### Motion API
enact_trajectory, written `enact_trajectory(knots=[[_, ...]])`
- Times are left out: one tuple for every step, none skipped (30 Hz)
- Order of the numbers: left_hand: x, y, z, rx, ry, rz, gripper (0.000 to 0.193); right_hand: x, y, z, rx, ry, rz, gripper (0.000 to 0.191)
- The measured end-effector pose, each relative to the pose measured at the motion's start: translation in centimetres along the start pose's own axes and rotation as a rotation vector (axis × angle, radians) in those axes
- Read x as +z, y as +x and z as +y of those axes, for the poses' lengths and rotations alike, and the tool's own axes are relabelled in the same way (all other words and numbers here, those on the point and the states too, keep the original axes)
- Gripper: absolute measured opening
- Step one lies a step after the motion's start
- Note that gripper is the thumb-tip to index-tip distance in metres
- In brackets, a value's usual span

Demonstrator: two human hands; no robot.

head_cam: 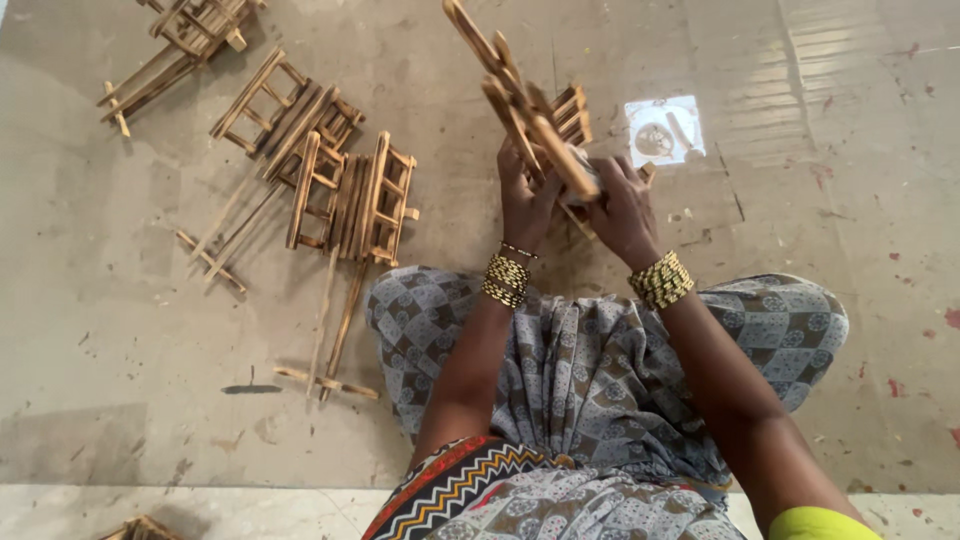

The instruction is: The person sits on the floor wiping small wooden toy carts and chairs one at a time with a cloth, turning each piece to clean its sides and slats, then setting the wiped piece aside with the others.

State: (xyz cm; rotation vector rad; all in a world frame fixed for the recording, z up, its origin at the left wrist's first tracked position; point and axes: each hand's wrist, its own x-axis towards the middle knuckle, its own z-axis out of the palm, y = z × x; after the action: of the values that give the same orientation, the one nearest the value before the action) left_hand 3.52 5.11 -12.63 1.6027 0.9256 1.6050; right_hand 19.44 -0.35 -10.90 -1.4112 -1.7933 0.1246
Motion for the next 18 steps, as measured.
enact_trajectory(knots=[[0.2,0.3,0.4,0.031,-0.019,-0.023,0.053,-0.1,-0.2,0.2,-0.005,-0.020,0.015,0.037],[0.5,0.7,1.0,0.059,-0.037,-0.045,0.061,-0.3,-0.4,0.4,0.134,0.054,-0.010,0.041],[0.7,1.0,1.6,0.085,-0.054,-0.067,0.069,-0.4,-0.6,0.6,0.276,0.129,-0.037,0.045],[0.9,1.1,2.3,-0.001,-0.057,-0.064,0.071,-0.6,-0.7,0.6,0.416,0.204,-0.068,0.050],[1.0,1.3,3.0,-0.084,-0.061,-0.062,0.072,-0.6,-0.9,0.6,0.360,0.200,-0.026,0.050],[1.2,1.4,3.7,-0.168,-0.063,-0.060,0.074,-0.7,-1.0,0.5,0.305,0.197,0.014,0.050],[1.4,1.1,4.4,-0.083,-0.026,0.012,0.075,-0.7,-1.2,0.3,0.250,0.196,0.054,0.051],[1.7,0.9,5.1,0.008,0.011,0.081,0.076,-0.6,-1.4,0.0,0.198,0.162,0.103,0.052],[2.1,1.0,5.8,0.104,0.045,0.146,0.077,-0.4,-1.6,-0.4,0.146,0.126,0.157,0.054],[2.6,1.2,6.3,0.123,0.049,0.174,0.079,-0.3,-1.7,-0.7,0.094,0.087,0.209,0.056],[2.9,1.4,6.8,0.137,0.053,0.206,0.080,0.0,-1.8,-0.9,0.051,0.078,0.222,0.057],[3.1,1.6,7.3,0.151,0.058,0.239,0.081,0.2,-1.8,-1.1,0.006,0.069,0.233,0.058],[3.1,1.8,7.7,0.174,0.003,0.226,0.088,0.4,-1.7,-1.1,-0.040,0.061,0.245,0.060],[3.0,2.2,8.0,0.198,-0.051,0.211,0.095,0.5,-1.5,-1.0,0.044,0.087,0.226,0.055],[2.7,2.5,8.3,0.223,-0.107,0.195,0.101,0.6,-1.2,-0.8,0.128,0.113,0.207,0.050],[2.2,2.8,8.5,0.186,-0.059,0.131,0.086,0.7,-0.8,-0.5,0.211,0.140,0.190,0.046],[1.5,3.1,8.7,0.148,-0.010,0.068,0.071,0.6,-0.4,-0.3,0.184,0.114,0.218,0.043],[1.1,3.3,8.8,0.109,0.040,0.005,0.056,0.5,0.1,0.0,0.157,0.088,0.245,0.041]])
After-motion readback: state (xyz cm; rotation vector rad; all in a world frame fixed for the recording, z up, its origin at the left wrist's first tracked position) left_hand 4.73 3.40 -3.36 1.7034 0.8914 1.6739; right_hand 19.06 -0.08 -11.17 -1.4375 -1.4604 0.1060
